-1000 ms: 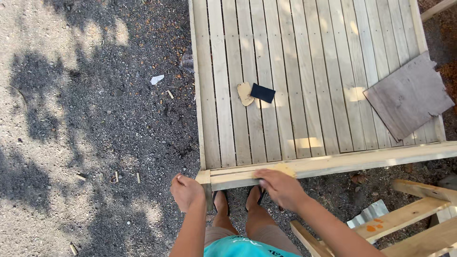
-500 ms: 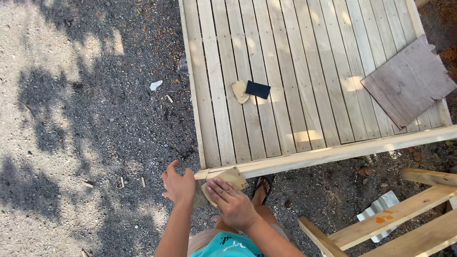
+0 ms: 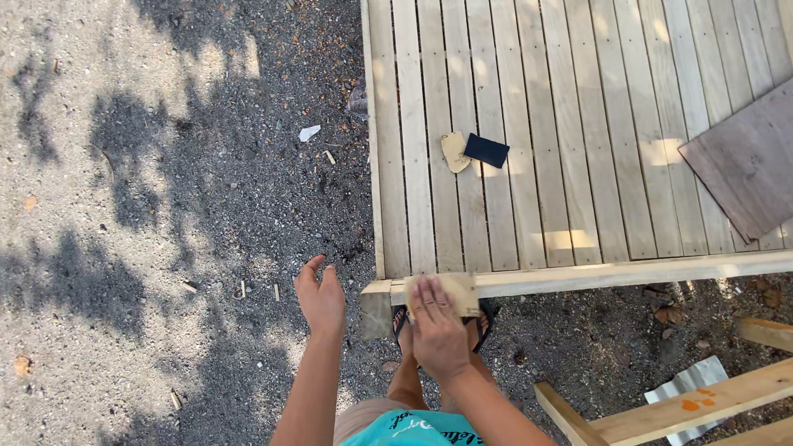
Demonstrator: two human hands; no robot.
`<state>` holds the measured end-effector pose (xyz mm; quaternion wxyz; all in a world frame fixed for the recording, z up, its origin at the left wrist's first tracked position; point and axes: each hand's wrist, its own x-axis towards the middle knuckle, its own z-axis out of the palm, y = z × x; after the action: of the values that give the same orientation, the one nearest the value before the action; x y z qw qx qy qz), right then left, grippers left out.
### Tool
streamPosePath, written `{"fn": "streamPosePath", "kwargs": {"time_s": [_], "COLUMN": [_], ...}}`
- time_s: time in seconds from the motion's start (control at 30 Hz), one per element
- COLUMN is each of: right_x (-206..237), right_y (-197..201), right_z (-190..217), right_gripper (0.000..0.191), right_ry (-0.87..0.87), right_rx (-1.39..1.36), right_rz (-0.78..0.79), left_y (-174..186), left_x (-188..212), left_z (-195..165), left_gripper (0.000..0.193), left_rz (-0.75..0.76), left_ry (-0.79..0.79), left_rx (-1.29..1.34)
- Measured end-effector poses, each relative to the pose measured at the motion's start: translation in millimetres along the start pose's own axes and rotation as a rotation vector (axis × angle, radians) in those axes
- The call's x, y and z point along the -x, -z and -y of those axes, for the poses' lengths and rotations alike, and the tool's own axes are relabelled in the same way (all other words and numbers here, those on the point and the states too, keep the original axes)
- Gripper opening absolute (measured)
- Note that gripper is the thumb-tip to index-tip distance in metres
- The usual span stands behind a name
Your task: The person sands the edges and surfaces of unfinished wooden furniture frames outdoors, holding sandpaper sheets by hand and rubbing them along the wood rails and corners. They reposition around the structure and work on different rails and joints, steadying the frame with one hand while sanding with the other.
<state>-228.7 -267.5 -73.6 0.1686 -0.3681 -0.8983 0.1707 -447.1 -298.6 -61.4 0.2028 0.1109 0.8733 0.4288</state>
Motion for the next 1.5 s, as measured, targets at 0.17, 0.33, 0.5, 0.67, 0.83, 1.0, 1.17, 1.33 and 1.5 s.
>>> {"fn": "streamPosePath", "kwargs": {"time_s": [0.17, 0.33, 0.5, 0.67, 0.83, 1.0, 1.17, 1.33, 1.5], "right_x": [-38, -22, -56, -27, -27, -109, -150, -153, -169], "right_y": [-6, 11, -24, 19, 67, 41, -14, -32, -37], "right_z": [54, 41, 58, 45, 24, 29, 16, -3, 7], "right_gripper": [0.058, 0.058, 0.054, 0.055, 0.043, 0.033, 0.029, 0.036, 0.042], "right_ry": [0.310, 0.374, 0.333, 0.500, 0.252, -0.630, -0.298, -0.048, -0.064], "right_rx": [-0.124, -0.045, -0.053, -0.070, -0.442, -1.354, -0.999, -0.180, -0.080], "right_rz": [0.131, 0.177, 0.182, 0.267, 0.471, 0.524, 0.471, 0.594, 0.763], "left_y": [11, 30, 38, 37, 45, 45, 40, 10, -31], "left_x": [-1, -4, -3, -3, 10, 24, 13, 52, 91], "left_z": [12, 28, 45, 55, 46, 13, -2, 1, 4], "left_gripper": [0.032, 0.032, 0.031, 0.031, 0.039, 0.034, 0.027, 0.035, 0.041], "left_rz": [-0.022, -0.073, -0.096, 0.015, 0.243, 0.627, 0.223, 0.022, -0.326], "left_ry": [0.050, -0.005, 0.094, 0.114, 0.184, 0.044, 0.042, -0.160, -0.393], "left_rx": [0.100, 0.010, 0.134, 0.527, 0.706, 0.876, 0.330, -0.041, -0.314]}}
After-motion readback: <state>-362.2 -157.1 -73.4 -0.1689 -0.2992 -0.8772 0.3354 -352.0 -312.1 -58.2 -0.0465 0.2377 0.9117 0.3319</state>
